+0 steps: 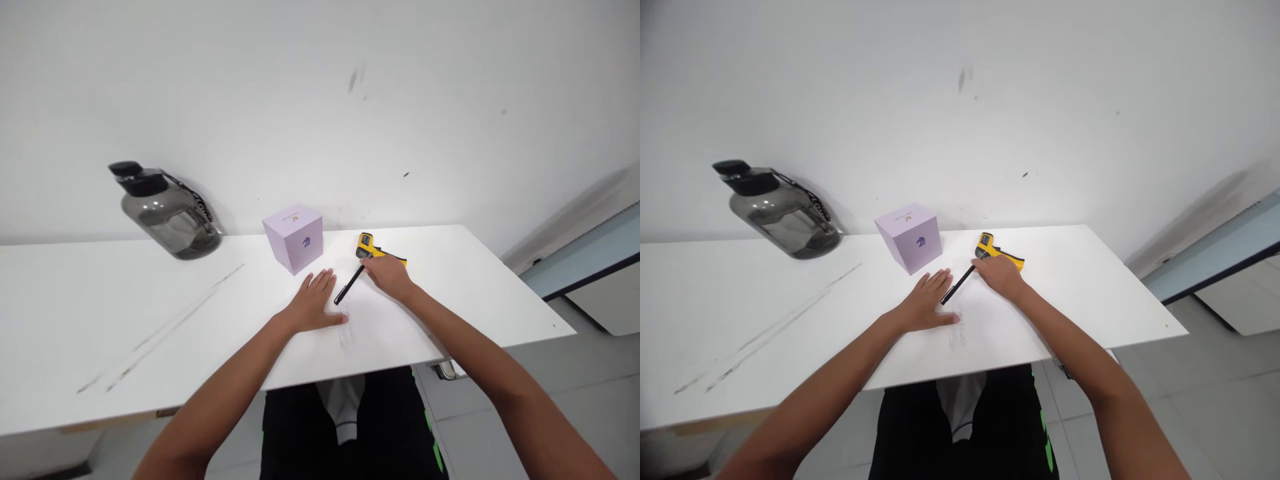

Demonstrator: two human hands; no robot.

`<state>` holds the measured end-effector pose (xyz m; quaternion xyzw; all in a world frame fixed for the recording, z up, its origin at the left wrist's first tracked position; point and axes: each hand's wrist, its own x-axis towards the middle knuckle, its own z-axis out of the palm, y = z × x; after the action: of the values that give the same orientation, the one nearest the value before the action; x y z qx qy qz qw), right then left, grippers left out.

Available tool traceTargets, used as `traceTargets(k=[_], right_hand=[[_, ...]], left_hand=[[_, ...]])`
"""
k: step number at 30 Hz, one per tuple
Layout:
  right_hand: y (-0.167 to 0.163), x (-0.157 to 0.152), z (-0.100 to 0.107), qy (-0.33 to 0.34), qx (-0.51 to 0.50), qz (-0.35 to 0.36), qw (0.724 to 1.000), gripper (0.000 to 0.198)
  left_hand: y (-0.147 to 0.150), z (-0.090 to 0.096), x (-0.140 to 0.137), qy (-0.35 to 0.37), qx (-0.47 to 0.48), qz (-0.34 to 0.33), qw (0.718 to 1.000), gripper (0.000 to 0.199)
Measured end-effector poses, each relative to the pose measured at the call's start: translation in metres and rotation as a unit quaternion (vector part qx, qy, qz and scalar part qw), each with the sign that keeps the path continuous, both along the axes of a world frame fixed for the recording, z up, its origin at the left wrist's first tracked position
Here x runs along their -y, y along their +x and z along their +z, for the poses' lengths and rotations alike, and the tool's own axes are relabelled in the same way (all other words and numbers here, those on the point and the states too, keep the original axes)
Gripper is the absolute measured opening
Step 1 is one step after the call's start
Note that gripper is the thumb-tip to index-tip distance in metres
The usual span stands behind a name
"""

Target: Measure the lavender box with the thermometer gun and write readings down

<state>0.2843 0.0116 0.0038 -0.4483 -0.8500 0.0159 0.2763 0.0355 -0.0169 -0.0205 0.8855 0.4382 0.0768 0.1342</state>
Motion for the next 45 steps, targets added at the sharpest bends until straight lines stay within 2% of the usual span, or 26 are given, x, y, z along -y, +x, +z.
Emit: traceTargets(k=[3,5,7,9,12,14,17,32,45], right_hand=[[-0.009,0.021,-0.006,-0.025,-0.204,-0.057,0.977,0.036],[-0.016,0.034,-0.011,-0.071,-0.211,-0.043,0.974,0.038],[-0.02,0.041,-0.016,-0.122,-0.206,-0.012,0.971,0.051],[-0.022,0.042,-0.02,-0.177,-0.24,0.024,0.954,0.058],[-0.024,0.037,-0.022,-0.266,-0.277,0.044,0.922,0.046],[-0.027,0.033,-0.021,-0.305,-0.266,0.015,0.914,0.034],[-0.031,0.032,-0.02,-0.305,-0.248,-0.021,0.919,0.035],[-0.031,0.031,-0.021,-0.299,-0.215,0.006,0.93,0.029],[-0.032,0.032,-0.02,-0.292,-0.231,-0.005,0.928,0.03]], left_hand=[[0.001,0.001,0.001,-0.009,0.01,0.005,1.0,0.111],[0.002,0.004,0.001,-0.022,-0.001,0.008,1.0,0.114],[0.002,0.006,0.002,-0.034,-0.018,0.006,0.999,0.115],[0.001,0.008,0.002,-0.038,-0.032,0.003,0.999,0.115],[0.001,0.009,0.002,-0.038,-0.041,0.002,0.998,0.114],[0.002,0.009,0.002,-0.039,-0.042,0.0,0.998,0.113],[0.002,0.01,0.003,-0.043,-0.044,0.0,0.998,0.114],[0.004,0.011,0.003,-0.041,-0.043,0.004,0.998,0.116],[0.003,0.01,0.003,-0.042,-0.04,0.003,0.998,0.116]])
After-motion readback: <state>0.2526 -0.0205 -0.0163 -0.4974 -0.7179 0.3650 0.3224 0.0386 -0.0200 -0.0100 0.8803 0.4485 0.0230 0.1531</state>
